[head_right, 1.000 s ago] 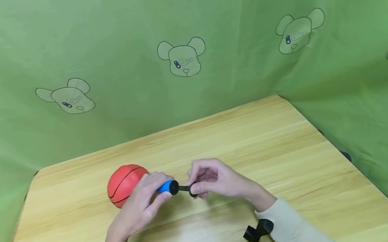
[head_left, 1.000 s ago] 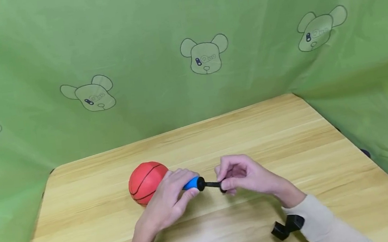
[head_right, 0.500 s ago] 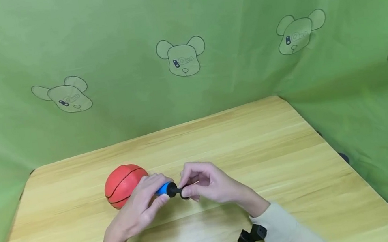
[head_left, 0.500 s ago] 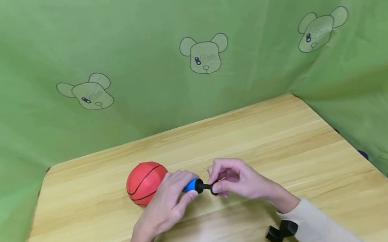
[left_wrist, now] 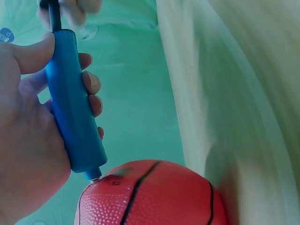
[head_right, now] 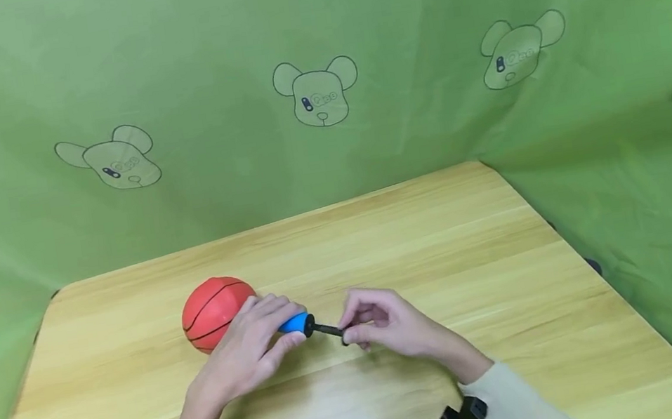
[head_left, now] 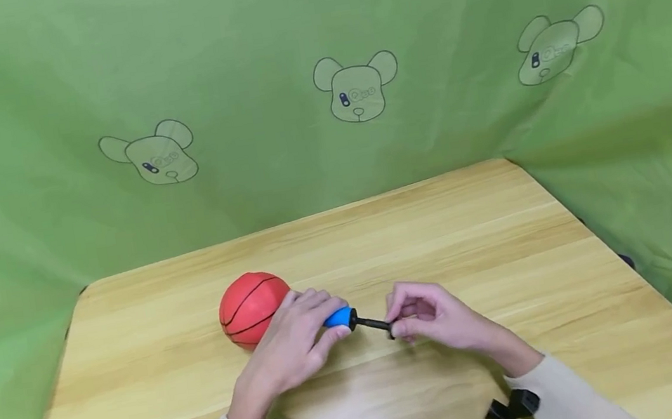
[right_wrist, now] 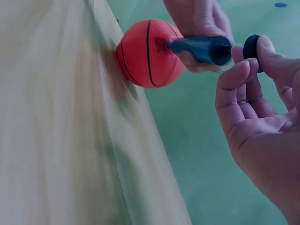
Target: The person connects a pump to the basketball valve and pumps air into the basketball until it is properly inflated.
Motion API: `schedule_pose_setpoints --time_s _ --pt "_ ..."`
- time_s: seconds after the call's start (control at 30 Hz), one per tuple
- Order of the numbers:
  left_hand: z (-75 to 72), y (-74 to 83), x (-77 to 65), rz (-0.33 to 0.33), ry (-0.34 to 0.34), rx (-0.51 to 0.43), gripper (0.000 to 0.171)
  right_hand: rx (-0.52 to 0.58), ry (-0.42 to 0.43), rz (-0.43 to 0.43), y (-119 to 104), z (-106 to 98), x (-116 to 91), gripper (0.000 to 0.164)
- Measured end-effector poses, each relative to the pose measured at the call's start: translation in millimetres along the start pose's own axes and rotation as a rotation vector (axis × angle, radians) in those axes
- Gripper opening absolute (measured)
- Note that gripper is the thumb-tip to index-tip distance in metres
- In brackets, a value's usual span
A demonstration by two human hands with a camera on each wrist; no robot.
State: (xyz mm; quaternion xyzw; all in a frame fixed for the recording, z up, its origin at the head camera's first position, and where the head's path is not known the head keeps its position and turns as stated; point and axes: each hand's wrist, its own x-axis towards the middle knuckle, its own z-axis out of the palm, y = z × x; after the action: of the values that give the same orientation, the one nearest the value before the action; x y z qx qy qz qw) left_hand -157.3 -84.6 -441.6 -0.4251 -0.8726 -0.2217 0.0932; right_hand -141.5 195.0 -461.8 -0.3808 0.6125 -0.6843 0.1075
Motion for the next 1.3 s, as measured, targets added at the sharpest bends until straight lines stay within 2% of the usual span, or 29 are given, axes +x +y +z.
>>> schedule_pose_setpoints --time_s 0.13,0.2,0.33,0.43,0.53,0.63,0.77,0.9,1.03,1.13,1.3 --pt "-3.1 -0.5 2.1 0.002 0.005 0.035 0.027 0.023 0.019 -0.052 -5 -5 -16 0.020" --pt "-1.1 1.4 2.3 0.007 -0.005 0.054 0.026 0.018 0.015 -0.050 -3 -5 -18 0.019" --pt "8.9 7.7 3.0 0.017 -0.030 0.085 0.024 -0.014 0.005 -0.009 9 -3 -8 0.019" --pt "13.7 9.6 2.5 0.011 -0.018 0.102 0.021 -0.053 -0.001 0.020 17 -1 6 0.016" --pt "12.8 6.9 -0.6 -0.010 0.010 0.102 0.019 -0.072 0.001 0.064 20 2 16 0.013" --pt "8.1 3.9 -2.6 -0.017 0.013 0.068 0.025 -0.083 0.018 0.084 14 4 18 0.012" --pt "0.9 1.9 0.1 -0.008 0.006 0.014 0.034 -0.101 0.073 0.039 -2 2 7 0.016" --pt "-5.6 0.5 3.7 -0.002 0.013 0.027 0.033 -0.071 0.100 -0.027 -15 -5 -11 0.018" --pt "-6.5 2.3 5.8 0.001 0.007 0.054 0.028 -0.038 0.090 -0.053 -16 -9 -18 0.017" --pt "-2.5 5.5 6.4 0.007 -0.003 0.067 0.026 -0.046 0.087 -0.035 -8 -7 -11 0.017" --pt "4.2 6.9 3.5 -0.004 -0.005 0.085 0.024 -0.070 0.076 0.050 11 0 13 0.014"
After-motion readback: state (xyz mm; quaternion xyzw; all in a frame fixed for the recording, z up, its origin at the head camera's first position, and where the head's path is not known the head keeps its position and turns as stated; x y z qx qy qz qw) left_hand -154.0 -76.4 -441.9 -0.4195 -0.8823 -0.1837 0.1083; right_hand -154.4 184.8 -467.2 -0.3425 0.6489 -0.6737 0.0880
